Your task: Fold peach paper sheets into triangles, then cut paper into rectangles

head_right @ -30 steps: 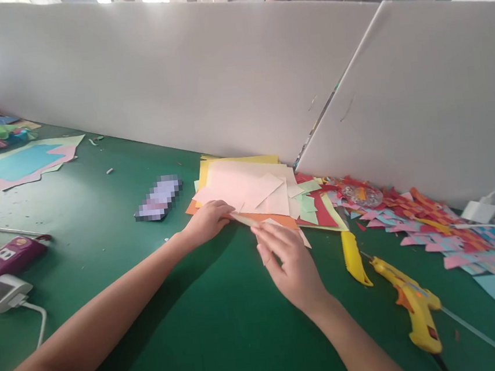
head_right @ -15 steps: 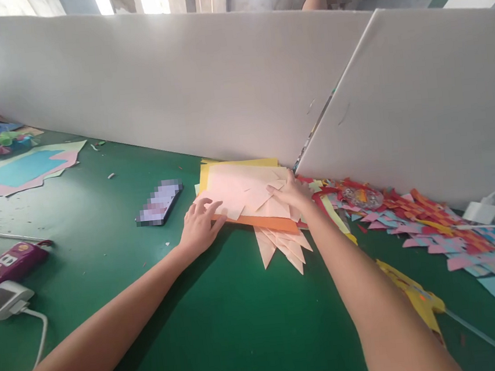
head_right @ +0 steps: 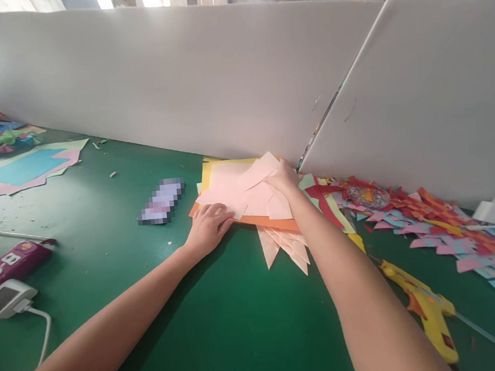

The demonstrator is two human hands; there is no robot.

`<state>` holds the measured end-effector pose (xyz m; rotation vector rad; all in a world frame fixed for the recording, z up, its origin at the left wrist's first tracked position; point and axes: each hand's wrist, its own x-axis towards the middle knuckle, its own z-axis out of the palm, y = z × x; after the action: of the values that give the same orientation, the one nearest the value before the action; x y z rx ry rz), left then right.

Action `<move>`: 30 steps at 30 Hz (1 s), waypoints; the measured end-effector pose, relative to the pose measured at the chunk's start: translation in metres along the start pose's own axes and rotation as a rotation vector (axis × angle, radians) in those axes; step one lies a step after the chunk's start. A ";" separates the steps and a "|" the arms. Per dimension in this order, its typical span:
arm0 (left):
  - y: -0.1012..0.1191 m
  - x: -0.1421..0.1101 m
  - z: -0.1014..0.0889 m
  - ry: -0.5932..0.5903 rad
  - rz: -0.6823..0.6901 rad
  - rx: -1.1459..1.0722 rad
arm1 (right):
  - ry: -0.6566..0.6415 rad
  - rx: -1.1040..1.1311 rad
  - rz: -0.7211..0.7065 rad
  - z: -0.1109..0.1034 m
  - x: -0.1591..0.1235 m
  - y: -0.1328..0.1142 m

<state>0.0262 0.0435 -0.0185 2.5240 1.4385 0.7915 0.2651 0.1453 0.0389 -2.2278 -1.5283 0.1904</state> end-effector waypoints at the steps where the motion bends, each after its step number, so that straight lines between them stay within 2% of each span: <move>1: 0.000 0.000 0.000 0.003 -0.003 -0.012 | -0.012 0.029 -0.026 -0.002 0.002 -0.001; 8: -0.003 0.000 -0.002 0.038 -0.019 -0.104 | -0.098 0.250 -0.220 -0.017 0.002 0.007; 11: -0.004 0.008 -0.005 0.126 -0.081 -0.160 | -0.110 0.336 -0.287 -0.023 -0.003 0.008; 14: -0.002 0.028 -0.012 0.254 -0.166 -0.282 | -0.124 0.400 -0.347 -0.028 -0.012 0.004; 19: 0.006 0.071 -0.022 0.199 -0.250 -0.477 | -0.128 0.487 -0.415 -0.032 -0.033 -0.012; 24: 0.009 0.086 -0.022 0.194 -0.337 -0.702 | -0.041 0.534 -0.442 -0.026 -0.050 -0.025; 30: 0.004 0.083 -0.023 0.335 -0.448 -0.961 | 0.189 0.502 -0.421 -0.033 -0.046 -0.026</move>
<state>0.0513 0.1069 0.0340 1.3494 1.1882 1.4039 0.2367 0.1026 0.0734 -1.4659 -1.5921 0.2002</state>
